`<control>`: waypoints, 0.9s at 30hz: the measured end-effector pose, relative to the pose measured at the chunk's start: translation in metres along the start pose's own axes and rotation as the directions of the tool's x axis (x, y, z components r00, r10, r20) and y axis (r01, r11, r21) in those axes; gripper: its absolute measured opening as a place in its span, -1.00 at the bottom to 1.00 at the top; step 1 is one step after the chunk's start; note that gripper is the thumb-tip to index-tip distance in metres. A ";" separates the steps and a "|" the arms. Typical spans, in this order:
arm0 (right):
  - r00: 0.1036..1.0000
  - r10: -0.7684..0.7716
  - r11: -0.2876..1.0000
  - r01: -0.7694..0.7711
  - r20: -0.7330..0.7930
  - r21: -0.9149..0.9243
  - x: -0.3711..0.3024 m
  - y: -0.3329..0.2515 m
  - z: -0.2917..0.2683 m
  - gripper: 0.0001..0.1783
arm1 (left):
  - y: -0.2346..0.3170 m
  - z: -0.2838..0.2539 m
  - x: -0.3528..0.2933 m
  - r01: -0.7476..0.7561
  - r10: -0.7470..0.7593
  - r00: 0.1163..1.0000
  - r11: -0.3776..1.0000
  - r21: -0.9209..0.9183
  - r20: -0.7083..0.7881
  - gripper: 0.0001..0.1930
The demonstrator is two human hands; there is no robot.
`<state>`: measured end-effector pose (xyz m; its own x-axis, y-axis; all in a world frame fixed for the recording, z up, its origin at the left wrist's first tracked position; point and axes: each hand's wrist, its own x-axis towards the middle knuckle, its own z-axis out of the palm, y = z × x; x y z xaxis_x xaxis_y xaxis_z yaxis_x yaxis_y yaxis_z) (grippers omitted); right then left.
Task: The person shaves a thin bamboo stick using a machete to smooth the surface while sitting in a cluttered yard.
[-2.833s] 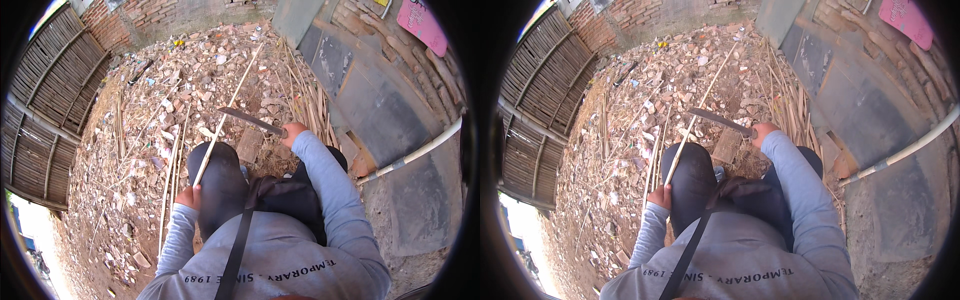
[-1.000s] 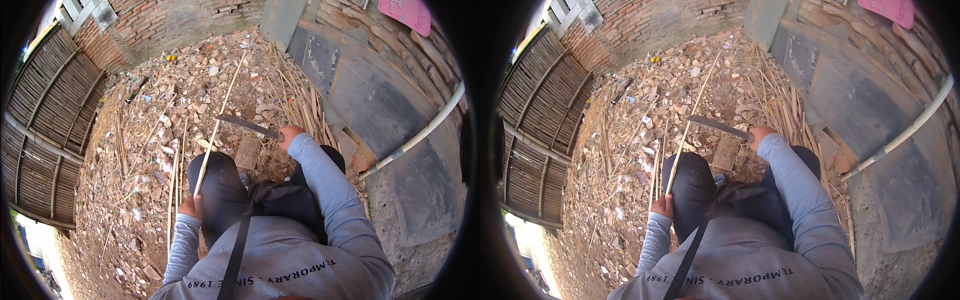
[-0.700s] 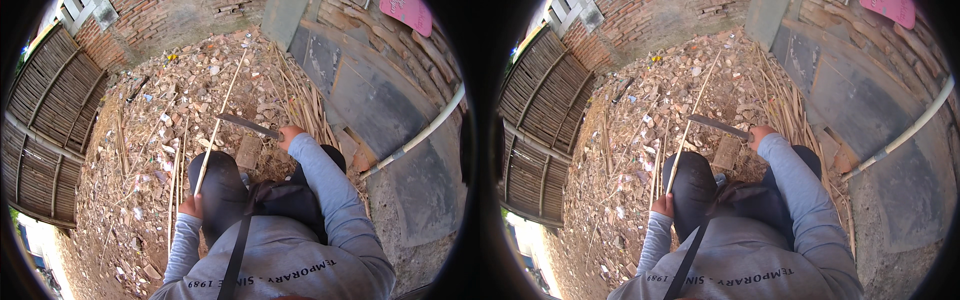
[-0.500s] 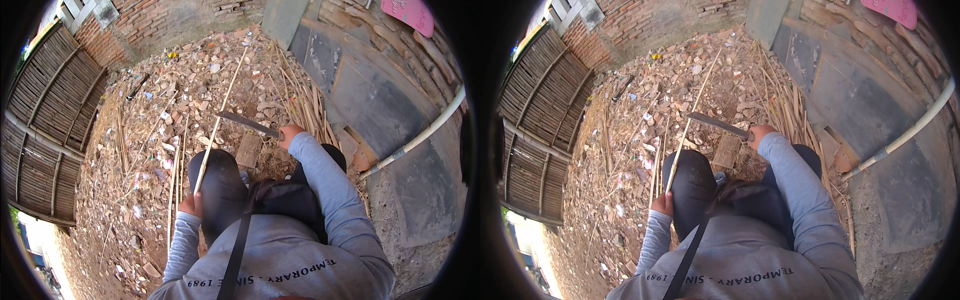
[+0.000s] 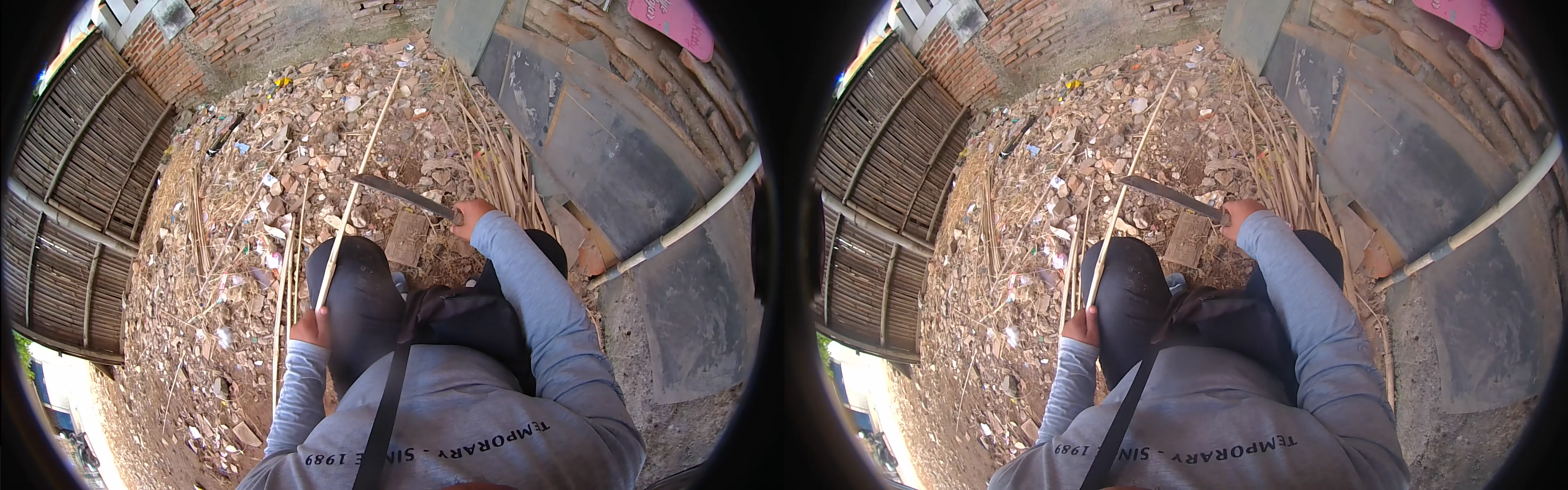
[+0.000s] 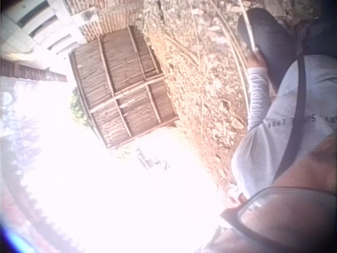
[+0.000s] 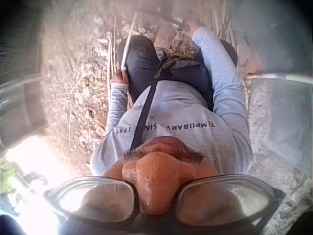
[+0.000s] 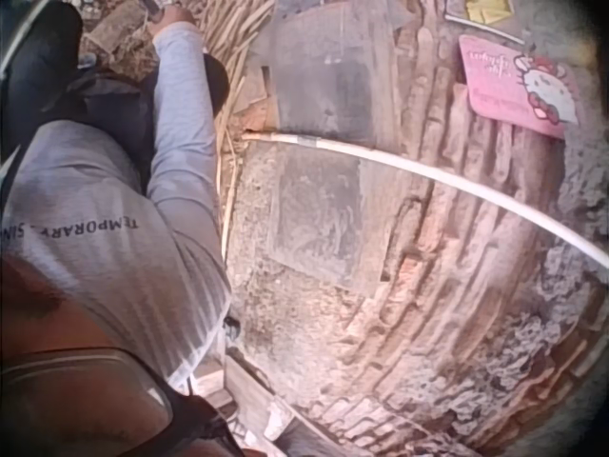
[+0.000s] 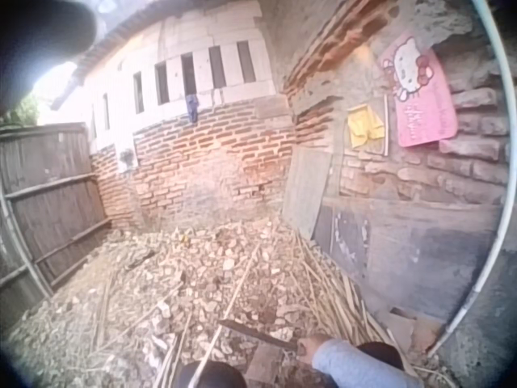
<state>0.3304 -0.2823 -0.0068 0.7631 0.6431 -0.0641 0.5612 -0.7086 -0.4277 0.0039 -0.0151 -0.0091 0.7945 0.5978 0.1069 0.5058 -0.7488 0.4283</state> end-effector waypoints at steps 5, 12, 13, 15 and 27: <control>1.000 -0.013 1.000 0.013 0.005 -0.008 0.003 0.003 0.005 -0.57 | 0.005 0.000 -0.001 0.021 -0.021 1.000 1.000 0.006 -0.016 -0.50; 0.999 -0.009 1.000 0.009 0.039 -0.006 0.002 0.000 0.003 -0.57 | 0.009 -0.002 -0.002 0.025 -0.025 1.000 1.000 0.003 -0.013 -0.49; 0.998 0.002 1.000 -0.002 0.057 0.002 0.002 -0.001 0.002 -0.57 | 0.009 -0.002 -0.002 0.014 -0.015 1.000 1.000 -0.004 -0.022 -0.48; 0.998 -0.001 1.000 0.001 0.059 0.006 0.001 -0.001 0.002 -0.56 | 0.007 -0.002 -0.001 0.010 -0.010 1.000 1.000 -0.027 -0.016 -0.48; 0.998 -0.003 1.000 0.002 0.068 0.003 -0.001 -0.005 -0.002 -0.58 | 0.003 -0.001 0.000 -0.014 0.012 0.999 0.997 -0.074 -0.032 -0.49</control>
<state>0.3273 -0.2797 -0.0032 0.7379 0.6633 -0.1246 0.5621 -0.7062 -0.4305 0.0052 -0.0172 -0.0071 0.7895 0.5975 0.1403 0.4682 -0.7342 0.4916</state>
